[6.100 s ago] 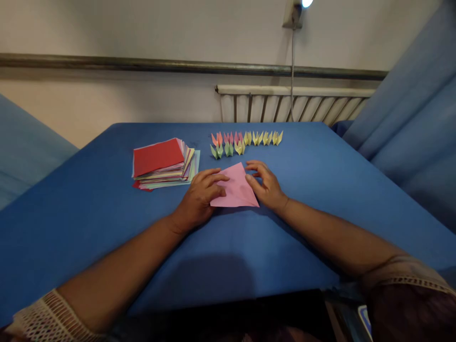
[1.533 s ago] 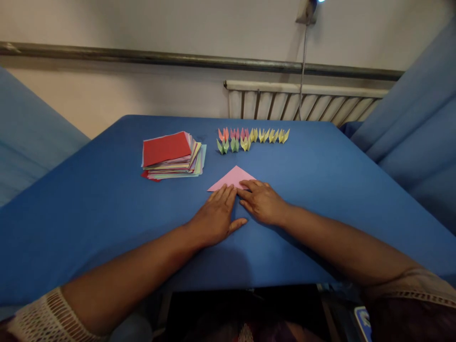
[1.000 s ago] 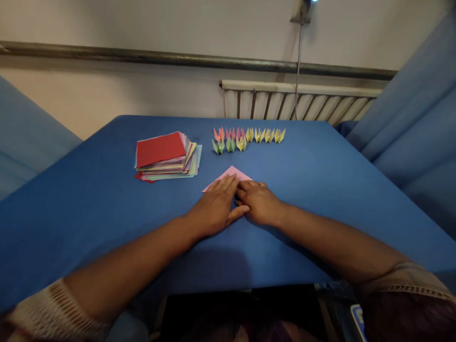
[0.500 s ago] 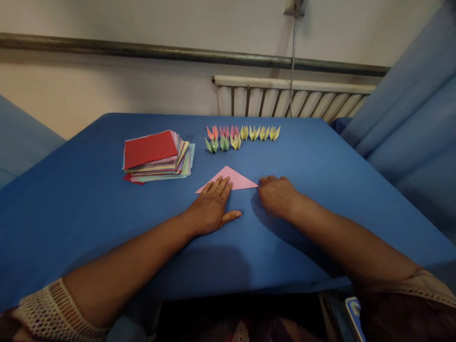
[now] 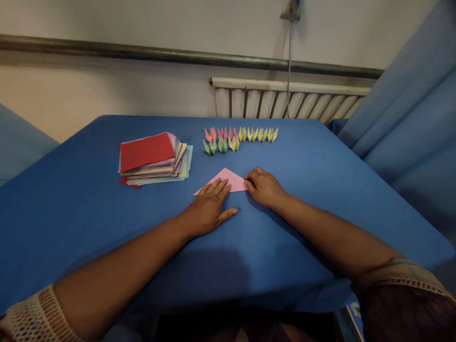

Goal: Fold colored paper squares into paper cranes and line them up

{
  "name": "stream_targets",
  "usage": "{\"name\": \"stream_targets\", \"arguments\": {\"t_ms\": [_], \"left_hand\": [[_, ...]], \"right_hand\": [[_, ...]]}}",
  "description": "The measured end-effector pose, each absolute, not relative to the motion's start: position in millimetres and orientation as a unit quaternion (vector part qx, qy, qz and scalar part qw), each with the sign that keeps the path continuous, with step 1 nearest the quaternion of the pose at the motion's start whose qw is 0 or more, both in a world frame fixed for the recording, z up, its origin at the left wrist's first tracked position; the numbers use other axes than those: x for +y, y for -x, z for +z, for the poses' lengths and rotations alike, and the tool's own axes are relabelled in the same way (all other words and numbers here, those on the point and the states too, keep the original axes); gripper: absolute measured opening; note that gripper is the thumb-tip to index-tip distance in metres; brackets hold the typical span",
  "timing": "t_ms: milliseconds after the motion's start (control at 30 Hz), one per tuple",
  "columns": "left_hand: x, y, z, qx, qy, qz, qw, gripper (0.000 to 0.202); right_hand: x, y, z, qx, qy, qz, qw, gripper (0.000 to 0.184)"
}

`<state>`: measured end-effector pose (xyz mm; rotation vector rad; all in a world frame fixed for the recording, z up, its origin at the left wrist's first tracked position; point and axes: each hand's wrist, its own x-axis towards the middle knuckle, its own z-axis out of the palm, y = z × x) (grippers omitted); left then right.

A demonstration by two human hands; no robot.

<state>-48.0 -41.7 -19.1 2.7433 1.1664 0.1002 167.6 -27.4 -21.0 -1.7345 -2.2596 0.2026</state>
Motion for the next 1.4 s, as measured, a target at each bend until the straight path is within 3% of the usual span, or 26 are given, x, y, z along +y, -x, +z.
{"name": "stream_targets", "arguments": {"t_ms": [200,533,1400], "left_hand": [[-43,47,-22,0.389,-0.916,0.042,0.088,0.078],[-44,47,-20,0.392,-0.915,0.038,0.09,0.086],[-44,48,-20,0.391,-0.915,0.035,0.089,0.087]], "right_hand": [[-38,-158,-22,-0.839,0.508,0.076,0.182,0.046],[-51,-147,-32,-0.884,0.443,0.108,0.105,0.076],[-50,-147,-35,-0.888,0.44,0.081,0.103,0.077]]}}
